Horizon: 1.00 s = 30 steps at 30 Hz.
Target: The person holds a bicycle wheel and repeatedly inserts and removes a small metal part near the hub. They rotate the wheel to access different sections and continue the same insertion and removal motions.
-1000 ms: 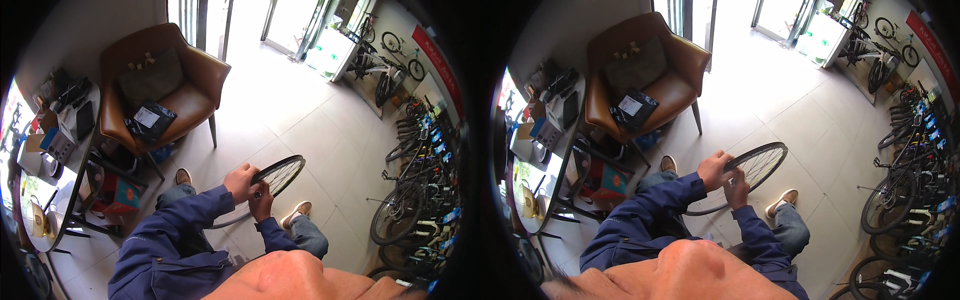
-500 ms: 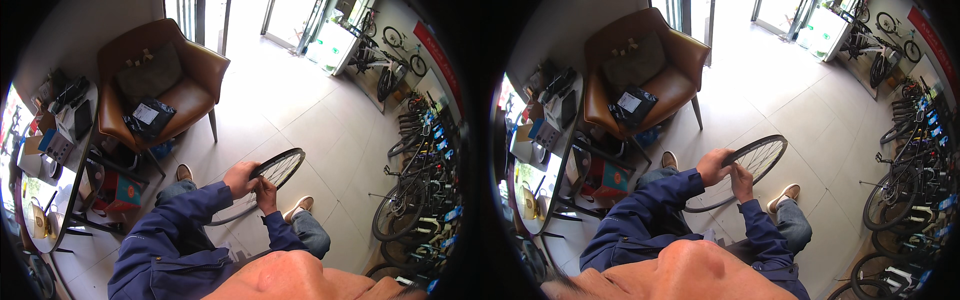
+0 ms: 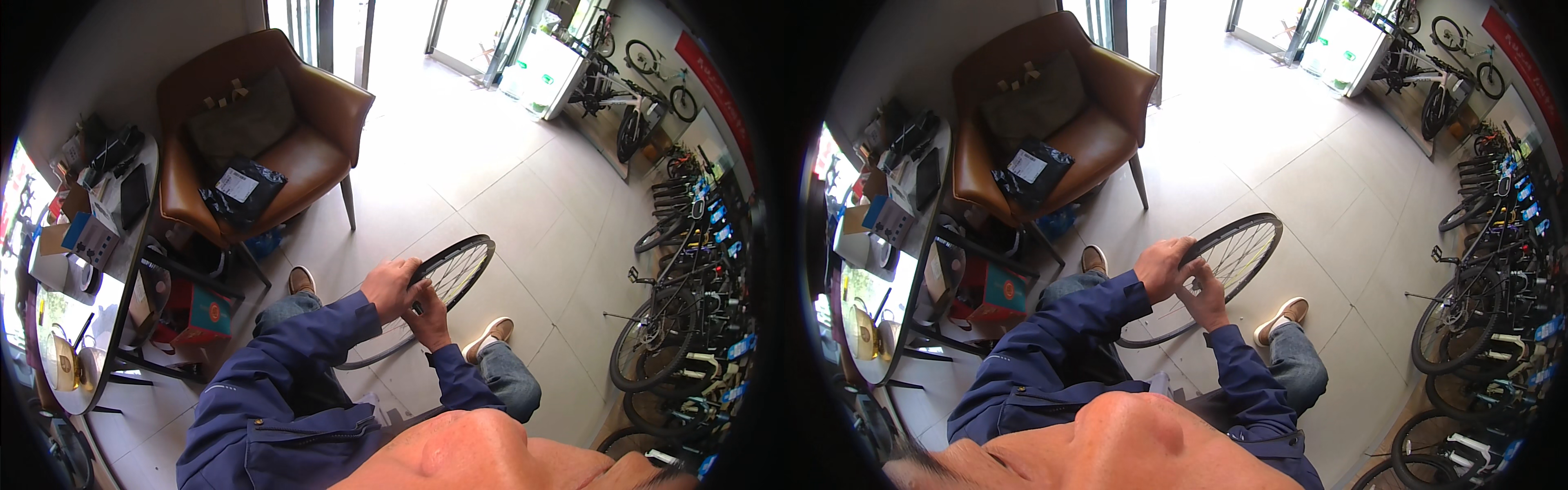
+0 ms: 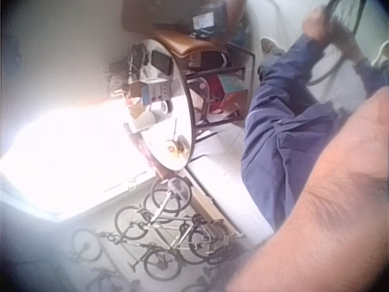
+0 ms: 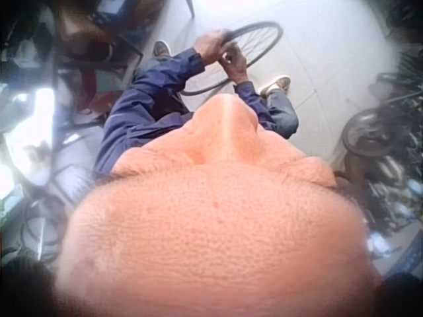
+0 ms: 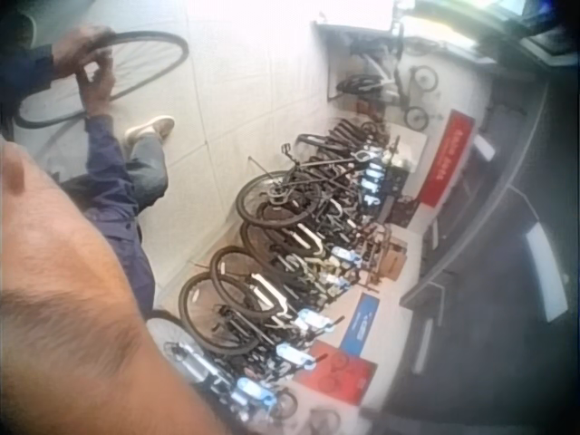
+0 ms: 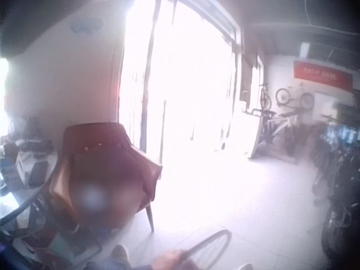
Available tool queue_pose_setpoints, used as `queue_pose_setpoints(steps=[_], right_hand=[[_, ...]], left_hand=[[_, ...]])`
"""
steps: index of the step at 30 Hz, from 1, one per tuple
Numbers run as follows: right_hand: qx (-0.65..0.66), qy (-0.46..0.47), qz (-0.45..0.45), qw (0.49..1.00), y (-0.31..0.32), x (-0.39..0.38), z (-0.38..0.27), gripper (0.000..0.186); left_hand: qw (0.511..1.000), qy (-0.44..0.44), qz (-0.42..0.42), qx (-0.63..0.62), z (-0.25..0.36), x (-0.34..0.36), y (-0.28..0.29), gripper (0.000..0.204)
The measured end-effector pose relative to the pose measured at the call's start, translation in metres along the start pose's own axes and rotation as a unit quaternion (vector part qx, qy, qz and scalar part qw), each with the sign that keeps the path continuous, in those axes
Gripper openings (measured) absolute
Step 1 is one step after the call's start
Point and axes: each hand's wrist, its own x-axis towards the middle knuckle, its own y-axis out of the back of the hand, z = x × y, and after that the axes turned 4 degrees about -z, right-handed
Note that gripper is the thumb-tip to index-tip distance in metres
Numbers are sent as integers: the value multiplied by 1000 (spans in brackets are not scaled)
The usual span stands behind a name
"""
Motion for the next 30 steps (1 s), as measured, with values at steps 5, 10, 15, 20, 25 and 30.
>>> queue_pose_setpoints(steps=[5, 10, 15, 20, 25, 30], right_hand=[[-62, -30, 67, 995, -9, -8, -5, 39], [-100, 28, 43, 994, 2, -9, -4, 25], [32, -67, 9, 997, 11, -8, 2, 21], [83, -80, 41, 992, 6, -9, 4, 26], [22, -106, -11, 994, 12, -6, -1, 27], [-48, 10, -36, 998, 9, -4, -6, 36]], left_hand=[[1000, 9, -20, -18, 4, -3, 2, 43], [999, 12, -41, -4, 1, -3, 0, 39], [996, -90, 26, 12, -9, -2, -6, 42], [997, -54, -12, -51, -11, -2, -9, 43], [998, -36, -15, -42, -8, -1, -8, 40], [1000, -22, 6, -9, -5, 1, -7, 43]])
